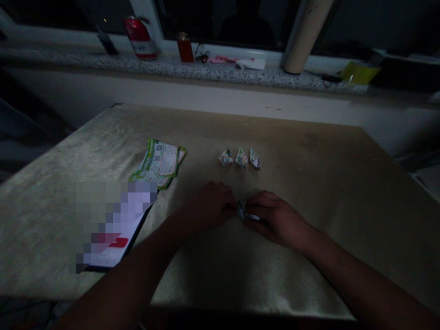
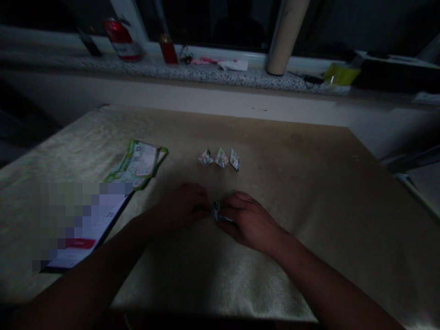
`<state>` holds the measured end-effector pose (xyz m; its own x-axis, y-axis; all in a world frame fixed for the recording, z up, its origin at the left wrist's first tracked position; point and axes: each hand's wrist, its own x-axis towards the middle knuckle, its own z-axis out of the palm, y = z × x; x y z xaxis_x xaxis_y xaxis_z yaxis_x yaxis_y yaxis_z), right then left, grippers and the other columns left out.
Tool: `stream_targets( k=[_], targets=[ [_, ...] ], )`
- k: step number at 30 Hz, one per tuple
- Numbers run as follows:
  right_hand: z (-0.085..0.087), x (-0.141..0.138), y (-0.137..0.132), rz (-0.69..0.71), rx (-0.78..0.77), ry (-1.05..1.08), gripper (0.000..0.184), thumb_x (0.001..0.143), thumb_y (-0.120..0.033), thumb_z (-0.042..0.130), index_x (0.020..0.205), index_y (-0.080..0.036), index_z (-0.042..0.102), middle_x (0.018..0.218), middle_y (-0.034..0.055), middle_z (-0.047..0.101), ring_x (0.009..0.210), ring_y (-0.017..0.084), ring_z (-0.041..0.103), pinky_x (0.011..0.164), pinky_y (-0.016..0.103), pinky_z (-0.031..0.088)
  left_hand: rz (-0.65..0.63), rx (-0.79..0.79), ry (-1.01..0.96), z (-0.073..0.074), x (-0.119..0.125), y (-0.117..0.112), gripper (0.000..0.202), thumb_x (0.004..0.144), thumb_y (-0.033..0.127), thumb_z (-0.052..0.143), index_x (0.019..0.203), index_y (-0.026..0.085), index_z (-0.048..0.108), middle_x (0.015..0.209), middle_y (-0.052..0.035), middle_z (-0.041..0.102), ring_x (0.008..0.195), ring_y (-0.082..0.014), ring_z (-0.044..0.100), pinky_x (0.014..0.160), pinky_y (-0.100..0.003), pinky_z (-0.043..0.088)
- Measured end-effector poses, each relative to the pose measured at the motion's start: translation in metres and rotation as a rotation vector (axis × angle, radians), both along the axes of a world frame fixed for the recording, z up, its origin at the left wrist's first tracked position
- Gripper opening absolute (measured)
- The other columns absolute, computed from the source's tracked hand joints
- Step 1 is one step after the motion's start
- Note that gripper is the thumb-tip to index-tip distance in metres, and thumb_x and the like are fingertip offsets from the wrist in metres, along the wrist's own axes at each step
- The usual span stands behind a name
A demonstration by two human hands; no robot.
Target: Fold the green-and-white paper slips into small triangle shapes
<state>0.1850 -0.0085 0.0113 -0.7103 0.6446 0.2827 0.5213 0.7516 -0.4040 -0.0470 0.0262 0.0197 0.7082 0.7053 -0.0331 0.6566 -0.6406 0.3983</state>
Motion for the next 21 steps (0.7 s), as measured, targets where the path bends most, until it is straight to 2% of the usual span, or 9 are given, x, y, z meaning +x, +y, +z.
stream_targets(
  k=[6, 13, 21],
  targets=[
    [0.004, -0.003, -0.001, 0.004, -0.024, -0.004, 0.014, 0.094, -0.025, 0.062, 0.101, -0.019, 0.073, 0.103, 0.0084, 0.07, 0.098, 0.022, 0.063, 0.091, 0.038, 0.052, 0.25, -0.169, 0.009, 0.004, 0.011, 0.003, 0.016, 0.075, 0.03, 0.069, 0.086, 0.021, 0.077, 0.085, -0.0022, 0.074, 0.077, -0.0181, 0.067, 0.072, -0.028, 0.046],
    [0.006, -0.003, 0.0, 0.014, -0.06, 0.005, 0.013, 0.092, -0.022, 0.064, 0.1, -0.019, 0.074, 0.105, 0.0084, 0.07, 0.1, 0.022, 0.063, 0.091, 0.037, 0.052, 0.32, -0.311, 0.117, 0.015, 0.022, 0.013, 0.018, 0.066, 0.034, 0.071, 0.078, 0.021, 0.076, 0.078, -0.0039, 0.076, 0.071, -0.0198, 0.068, 0.06, -0.027, 0.044],
    [0.009, -0.004, -0.001, 0.001, -0.067, -0.016, 0.015, 0.094, -0.023, 0.062, 0.101, -0.019, 0.074, 0.104, 0.0084, 0.07, 0.099, 0.023, 0.062, 0.09, 0.038, 0.053, 0.32, -0.321, 0.134, 0.018, 0.022, 0.015, 0.022, 0.065, 0.039, 0.073, 0.076, 0.02, 0.078, 0.076, -0.0067, 0.075, 0.067, -0.0212, 0.068, 0.059, -0.029, 0.045]
  ],
)
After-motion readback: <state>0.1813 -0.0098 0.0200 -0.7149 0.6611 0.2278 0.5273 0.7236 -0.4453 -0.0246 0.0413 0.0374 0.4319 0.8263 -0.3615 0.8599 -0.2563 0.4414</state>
